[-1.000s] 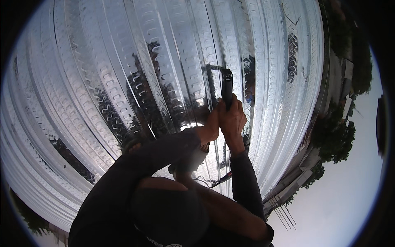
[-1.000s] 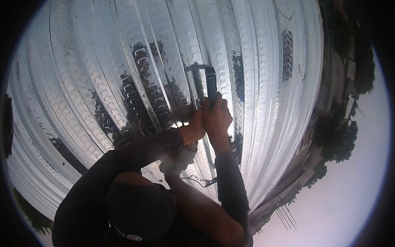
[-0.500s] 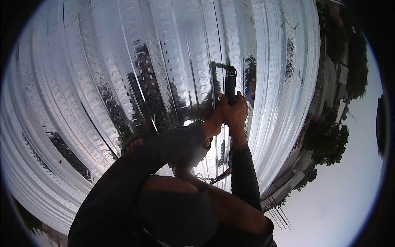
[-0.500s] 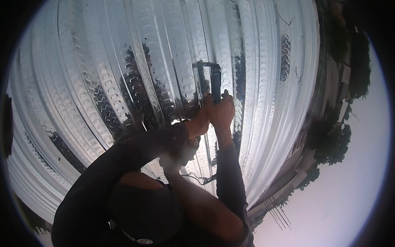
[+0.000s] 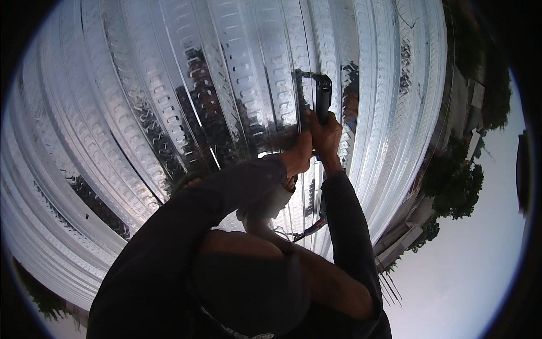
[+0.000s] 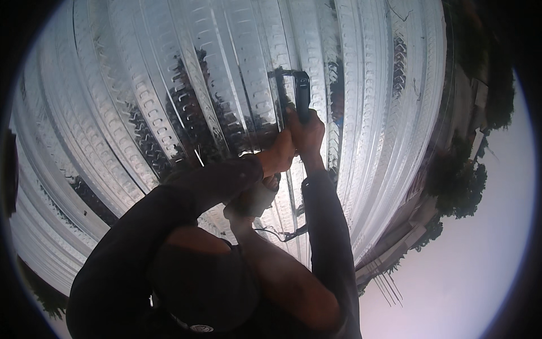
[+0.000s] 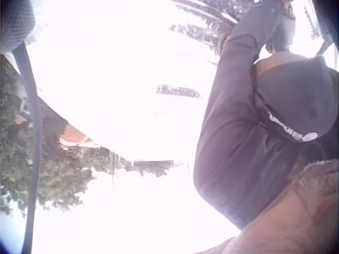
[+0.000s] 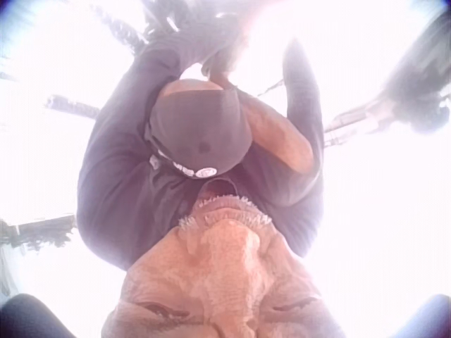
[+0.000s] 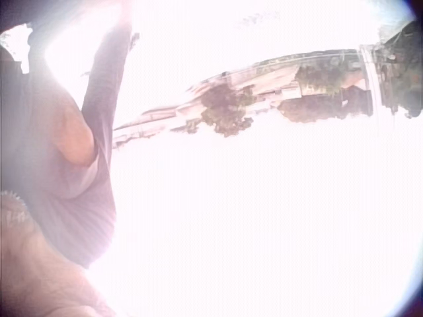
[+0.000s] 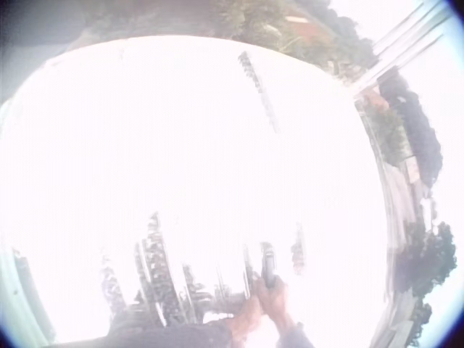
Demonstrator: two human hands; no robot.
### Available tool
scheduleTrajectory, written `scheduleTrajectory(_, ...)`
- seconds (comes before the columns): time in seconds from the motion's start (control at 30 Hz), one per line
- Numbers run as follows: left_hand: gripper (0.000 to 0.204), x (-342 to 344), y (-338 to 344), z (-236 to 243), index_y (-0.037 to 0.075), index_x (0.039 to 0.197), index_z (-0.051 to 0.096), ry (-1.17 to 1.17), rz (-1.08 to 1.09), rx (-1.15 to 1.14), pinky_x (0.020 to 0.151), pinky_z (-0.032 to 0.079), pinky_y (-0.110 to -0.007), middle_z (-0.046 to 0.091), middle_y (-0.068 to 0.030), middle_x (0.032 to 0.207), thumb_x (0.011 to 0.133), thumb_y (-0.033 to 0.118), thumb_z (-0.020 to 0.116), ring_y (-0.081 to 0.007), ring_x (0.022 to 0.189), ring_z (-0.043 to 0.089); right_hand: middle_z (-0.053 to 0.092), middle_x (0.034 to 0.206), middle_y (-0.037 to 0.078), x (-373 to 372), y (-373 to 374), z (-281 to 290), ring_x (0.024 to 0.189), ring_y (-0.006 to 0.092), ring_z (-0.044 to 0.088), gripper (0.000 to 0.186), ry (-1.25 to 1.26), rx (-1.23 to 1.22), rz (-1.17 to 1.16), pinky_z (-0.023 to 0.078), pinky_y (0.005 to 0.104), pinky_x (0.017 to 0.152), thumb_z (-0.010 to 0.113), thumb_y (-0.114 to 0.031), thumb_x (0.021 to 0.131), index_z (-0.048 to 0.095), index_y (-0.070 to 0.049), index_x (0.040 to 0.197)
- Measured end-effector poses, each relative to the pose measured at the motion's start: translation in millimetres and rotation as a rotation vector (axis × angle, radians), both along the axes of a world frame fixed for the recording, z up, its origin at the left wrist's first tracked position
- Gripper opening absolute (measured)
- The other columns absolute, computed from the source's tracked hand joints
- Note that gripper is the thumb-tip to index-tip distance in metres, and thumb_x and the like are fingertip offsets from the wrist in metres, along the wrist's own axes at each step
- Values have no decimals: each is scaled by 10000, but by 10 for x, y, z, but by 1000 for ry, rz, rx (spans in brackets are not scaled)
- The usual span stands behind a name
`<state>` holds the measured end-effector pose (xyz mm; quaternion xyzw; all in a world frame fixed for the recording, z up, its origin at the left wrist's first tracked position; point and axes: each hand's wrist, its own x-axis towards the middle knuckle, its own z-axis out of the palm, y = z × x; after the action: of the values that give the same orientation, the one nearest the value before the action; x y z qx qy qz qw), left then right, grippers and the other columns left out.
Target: The person is installing metal roof sheets on a corrugated roof. They use a power drill to fasten screws into the roof and a crimping tool to secure the seams between sheets. The person moves along the roof surface while working.
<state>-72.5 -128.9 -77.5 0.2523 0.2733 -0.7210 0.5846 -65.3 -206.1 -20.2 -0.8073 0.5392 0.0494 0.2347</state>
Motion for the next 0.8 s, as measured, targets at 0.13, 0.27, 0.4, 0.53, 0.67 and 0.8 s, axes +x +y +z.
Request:
scheduleTrajectory(0.13,531,250,36,307,160,1319,558,-13,-20,-73,914,374,-414,586,0,1142,1061,587,374,-177,1006,504,717,789,221,-61,-36,127,757,399,718,466,40,-2,-22,538,471,692,743,-439,878,698,24,880)
scheduleTrajectory(0.27,452,178,70,120,127,1250,605,-216,-142,-45,936,367,-418,593,-2,1121,1044,517,505,-162,1017,499,723,838,215,310,-113,830,795,391,718,353,321,76,63,538,460,718,748,-333,838,753,9,927)
scheduleTrajectory(0.4,424,111,34,372,70,1278,578,-277,-206,-165,900,417,-410,605,-46,1144,1039,418,534,-181,1070,524,710,803,221,335,-228,1265,772,394,711,332,347,78,149,536,458,706,770,-294,818,747,28,894)
scheduleTrajectory(0.53,314,278,211,532,45,1187,609,-612,-266,-155,763,462,-380,636,-55,949,980,280,624,-200,861,582,594,588,65,162,-169,1474,485,153,544,331,182,134,45,419,342,495,773,-269,855,740,55,912)
scheduleTrajectory(0.67,306,523,460,776,65,1128,615,-1095,-223,-113,726,492,-460,665,-172,851,920,282,672,-335,825,678,616,672,59,-204,-285,1593,517,138,564,410,-272,517,-225,438,290,479,703,-332,943,718,62,1059)
scheduleTrajectory(0.8,205,815,648,1054,14,1063,632,-1003,-120,63,585,455,-350,597,-97,753,900,129,679,-172,673,586,703,848,121,-492,-706,864,632,178,662,438,-476,476,-313,540,288,552,599,-378,1029,680,46,1106)
